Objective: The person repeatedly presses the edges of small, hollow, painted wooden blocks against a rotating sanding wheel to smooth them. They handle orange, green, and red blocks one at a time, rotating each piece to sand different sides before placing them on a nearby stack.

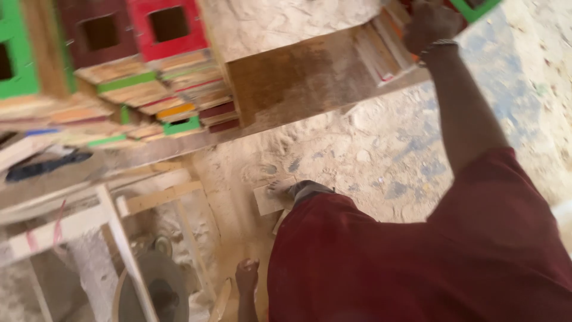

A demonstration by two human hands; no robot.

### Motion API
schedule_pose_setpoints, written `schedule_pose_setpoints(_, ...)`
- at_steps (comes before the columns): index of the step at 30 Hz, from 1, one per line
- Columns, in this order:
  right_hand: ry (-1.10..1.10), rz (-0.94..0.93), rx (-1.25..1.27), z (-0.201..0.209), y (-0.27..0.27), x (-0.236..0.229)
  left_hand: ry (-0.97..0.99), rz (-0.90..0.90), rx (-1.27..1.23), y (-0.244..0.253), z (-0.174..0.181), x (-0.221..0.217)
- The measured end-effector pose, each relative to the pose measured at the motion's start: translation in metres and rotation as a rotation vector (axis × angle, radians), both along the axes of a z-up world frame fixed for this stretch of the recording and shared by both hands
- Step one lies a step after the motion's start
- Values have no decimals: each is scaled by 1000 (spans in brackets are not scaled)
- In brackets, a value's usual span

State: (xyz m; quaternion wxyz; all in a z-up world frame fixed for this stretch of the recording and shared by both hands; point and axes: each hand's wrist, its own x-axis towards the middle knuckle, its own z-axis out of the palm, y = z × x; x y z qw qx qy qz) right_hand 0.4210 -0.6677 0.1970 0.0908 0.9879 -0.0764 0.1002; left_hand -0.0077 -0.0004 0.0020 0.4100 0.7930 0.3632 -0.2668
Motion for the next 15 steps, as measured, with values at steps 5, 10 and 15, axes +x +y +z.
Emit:
schedule_pose_setpoints(5,-166,98,-103,64,69,-6,-9,93,14,-9,2,-29)
schedule_pose_setpoints(10,-289,605,822,145,230,-14,-89,121,12,-17,-2,-36)
schedule_pose_setpoints(15,-358,1053,404,190,370,-10,-211,315,-51,-21,-9,-44)
